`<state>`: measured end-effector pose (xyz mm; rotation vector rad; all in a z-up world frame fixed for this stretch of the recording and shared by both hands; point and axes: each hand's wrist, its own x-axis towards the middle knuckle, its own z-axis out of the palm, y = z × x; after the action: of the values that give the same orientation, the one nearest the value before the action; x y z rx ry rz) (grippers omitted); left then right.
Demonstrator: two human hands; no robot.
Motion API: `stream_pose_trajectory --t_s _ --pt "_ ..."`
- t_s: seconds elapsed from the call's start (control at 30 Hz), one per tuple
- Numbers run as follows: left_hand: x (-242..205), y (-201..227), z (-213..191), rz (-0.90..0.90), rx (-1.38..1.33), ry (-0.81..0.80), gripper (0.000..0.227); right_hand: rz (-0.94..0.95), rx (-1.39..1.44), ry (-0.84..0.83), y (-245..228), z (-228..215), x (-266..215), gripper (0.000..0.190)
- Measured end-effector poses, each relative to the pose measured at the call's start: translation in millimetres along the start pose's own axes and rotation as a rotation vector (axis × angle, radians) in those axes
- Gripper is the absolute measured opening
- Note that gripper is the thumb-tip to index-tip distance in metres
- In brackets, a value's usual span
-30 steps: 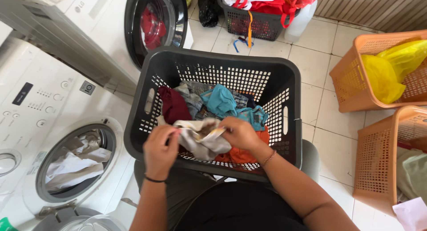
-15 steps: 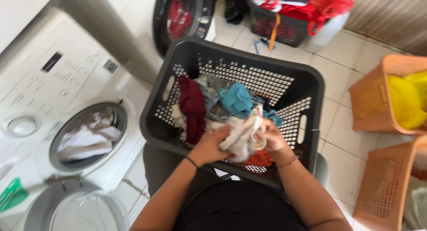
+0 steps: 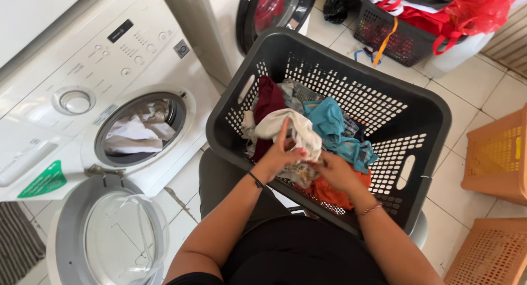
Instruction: The person sorts various items of clothing from a laundry basket and places selected pieces into a front-loading washing machine.
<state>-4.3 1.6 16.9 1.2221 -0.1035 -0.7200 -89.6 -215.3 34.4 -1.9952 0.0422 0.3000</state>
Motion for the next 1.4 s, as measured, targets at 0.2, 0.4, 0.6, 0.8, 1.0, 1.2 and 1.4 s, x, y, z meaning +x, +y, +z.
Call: stream_pose_trajectory --t_s 0.2,0.4,0.6,0.8,1.0,1.2,1.4 --pt "5.2 -29.4 -2.1 0.173 0.015 0.117 0.046 0.182 0.036 0.114 2.8 -15.8 -1.5 0.032" --pt "-29.9 33.1 -7.6 0.419 0.496 0.327 0.03 0.075 -0.621 0.505 -51.5 -35.2 -13.1 0.039" --pt "-55.0 67.7 1.6 0.538 0.611 0.389 0.024 -0.341 -0.74 0.676 -106.0 -35.1 -34.3 0.038" --pt "-50.3 65.7 22.6 0.513 0.139 0.035 0.028 -0.491 -0.266 0.321 -95.8 -8.7 -33.5 0.063" --pt "-100.0 89.0 7.1 0.747 0.599 -0.06 0.084 0.004 0.167 0.288 -64.2 1.9 -11.3 0.018" --pt "-111.7 104.2 -20.5 0.74 0.992 0.129 0.116 -0.279 0.605 0.149 -142.8 -4.7 -24.7 0.031" --pt "-94.4 75.1 -45.8 0.437 0.017 0.017 0.068 -0.409 0.606 0.121 -220.8 36.9 -14.2 0.038"
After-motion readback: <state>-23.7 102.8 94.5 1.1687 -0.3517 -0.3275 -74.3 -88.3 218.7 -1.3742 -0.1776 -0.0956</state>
